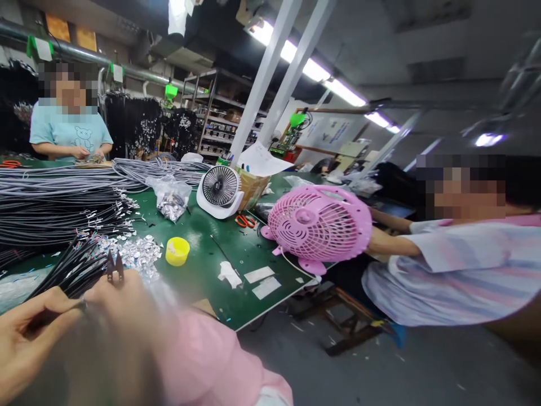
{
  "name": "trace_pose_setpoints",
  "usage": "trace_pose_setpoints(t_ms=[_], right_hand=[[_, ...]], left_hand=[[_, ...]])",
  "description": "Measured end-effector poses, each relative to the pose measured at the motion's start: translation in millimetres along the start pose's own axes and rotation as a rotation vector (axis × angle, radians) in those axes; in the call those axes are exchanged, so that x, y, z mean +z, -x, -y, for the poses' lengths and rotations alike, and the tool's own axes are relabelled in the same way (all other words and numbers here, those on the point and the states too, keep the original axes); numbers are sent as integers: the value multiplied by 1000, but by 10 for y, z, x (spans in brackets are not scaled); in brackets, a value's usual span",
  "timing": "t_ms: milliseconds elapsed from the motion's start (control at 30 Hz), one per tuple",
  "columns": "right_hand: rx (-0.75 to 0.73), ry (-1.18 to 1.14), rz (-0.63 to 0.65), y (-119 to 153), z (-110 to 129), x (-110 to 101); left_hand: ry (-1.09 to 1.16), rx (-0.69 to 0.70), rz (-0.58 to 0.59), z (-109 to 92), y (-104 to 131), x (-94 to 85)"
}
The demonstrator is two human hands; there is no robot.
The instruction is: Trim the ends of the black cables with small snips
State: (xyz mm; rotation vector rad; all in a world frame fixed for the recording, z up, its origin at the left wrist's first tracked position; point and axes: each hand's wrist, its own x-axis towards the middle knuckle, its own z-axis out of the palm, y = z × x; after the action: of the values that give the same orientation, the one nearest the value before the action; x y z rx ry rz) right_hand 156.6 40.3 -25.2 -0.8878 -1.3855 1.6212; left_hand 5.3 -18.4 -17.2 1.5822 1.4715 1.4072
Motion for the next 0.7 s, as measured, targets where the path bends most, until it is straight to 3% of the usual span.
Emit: trace_pose_setpoints(t_ms=[133,333,467,533,700], right_hand=[[-171,144,-119,48,8,9],[-73,29,-150,33,151,105],[-172,-106,-297,-45,138,57],[-237,-64,-347,-48,93,10],[-622,423,16,57,7,-46]], left_hand=[[12,-1,-12,3,5,13],[-5,-33,168,7,-64,-75],[-19,-10,202,49,-51,-137],[-32,8,170,84,-42,-169],[-51,-8,129,84,-42,-182]])
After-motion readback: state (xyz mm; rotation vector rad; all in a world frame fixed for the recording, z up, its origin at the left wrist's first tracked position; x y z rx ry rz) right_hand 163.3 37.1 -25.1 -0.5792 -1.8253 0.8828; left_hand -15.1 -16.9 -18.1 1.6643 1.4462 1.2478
